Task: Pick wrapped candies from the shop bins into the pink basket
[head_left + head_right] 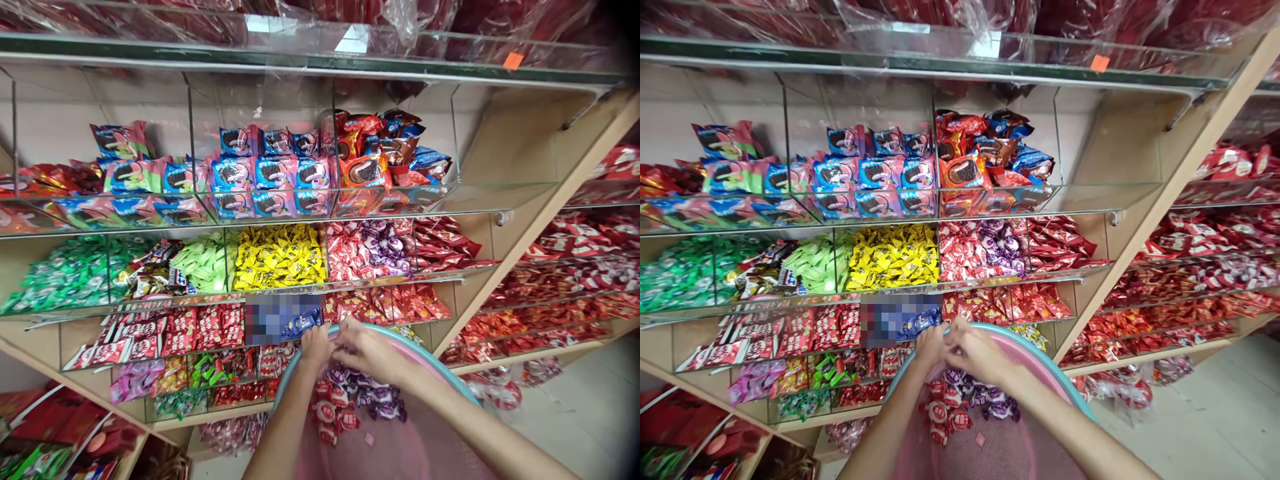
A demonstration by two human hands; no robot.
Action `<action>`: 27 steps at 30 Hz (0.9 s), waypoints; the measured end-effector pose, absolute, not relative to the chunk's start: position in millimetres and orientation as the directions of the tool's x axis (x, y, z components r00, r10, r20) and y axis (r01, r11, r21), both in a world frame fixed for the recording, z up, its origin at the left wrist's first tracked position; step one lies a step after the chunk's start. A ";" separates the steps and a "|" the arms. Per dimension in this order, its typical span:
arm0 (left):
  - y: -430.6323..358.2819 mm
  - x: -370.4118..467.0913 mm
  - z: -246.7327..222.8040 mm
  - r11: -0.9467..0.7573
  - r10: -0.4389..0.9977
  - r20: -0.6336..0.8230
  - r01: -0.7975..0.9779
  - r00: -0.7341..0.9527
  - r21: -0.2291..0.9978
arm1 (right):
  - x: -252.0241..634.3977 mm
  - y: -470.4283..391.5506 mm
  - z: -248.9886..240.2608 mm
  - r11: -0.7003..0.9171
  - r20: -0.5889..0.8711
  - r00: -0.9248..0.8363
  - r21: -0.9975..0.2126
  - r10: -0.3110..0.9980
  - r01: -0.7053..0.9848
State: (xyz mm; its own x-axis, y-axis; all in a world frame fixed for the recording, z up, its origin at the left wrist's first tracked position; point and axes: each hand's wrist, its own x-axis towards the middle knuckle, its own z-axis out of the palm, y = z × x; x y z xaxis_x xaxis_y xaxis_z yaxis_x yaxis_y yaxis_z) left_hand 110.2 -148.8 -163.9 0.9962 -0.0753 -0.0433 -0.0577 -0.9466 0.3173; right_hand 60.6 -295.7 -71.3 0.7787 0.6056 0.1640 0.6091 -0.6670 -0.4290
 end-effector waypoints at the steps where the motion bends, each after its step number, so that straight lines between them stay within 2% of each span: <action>1: -149.0 110.0 -164.0 -0.947 -0.075 -0.039 -0.059 0.996 0.317 | 66.4 -299.7 -53.9 -0.654 0.241 0.780 -0.435 0.577 0.618; 4: -149.7 110.2 -163.9 -0.950 -0.076 -0.030 -0.064 0.997 0.306 | 91.3 -316.9 -10.0 -0.670 0.422 0.769 -0.390 0.480 0.632; 7: -149.8 111.2 -164.7 -0.951 -0.073 -0.030 -0.061 0.997 0.303 | 125.2 -339.0 16.1 -0.715 0.472 0.764 -0.332 0.440 0.616; 13: -148.7 112.8 -166.8 -0.955 -0.083 -0.030 -0.071 0.996 0.287 | 176.0 -365.2 28.6 -0.832 0.308 0.854 -0.248 0.419 0.497; 19: -148.7 112.7 -166.7 -0.955 -0.078 -0.029 -0.066 0.997 0.288 | 180.9 -364.1 28.2 -0.832 0.194 0.850 -0.189 0.489 0.522; 22: -148.6 112.5 -166.5 -0.954 -0.083 -0.025 -0.072 0.996 0.290 | 178.3 -362.8 30.6 -0.846 0.164 0.852 -0.125 0.497 0.518; 27: -148.5 112.3 -166.2 -0.953 -0.082 -0.024 -0.072 0.996 0.295 | 173.9 -358.0 31.5 -0.907 0.178 0.893 -0.002 0.413 0.420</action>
State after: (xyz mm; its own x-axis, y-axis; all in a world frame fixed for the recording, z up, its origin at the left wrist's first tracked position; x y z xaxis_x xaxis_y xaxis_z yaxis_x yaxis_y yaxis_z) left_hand 112.3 -148.5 -166.2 0.9963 -0.0822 -0.0237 -0.0716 -0.9527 0.2953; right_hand 173.9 -358.0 31.5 0.8930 0.4132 0.1785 0.4202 -0.9074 -0.0019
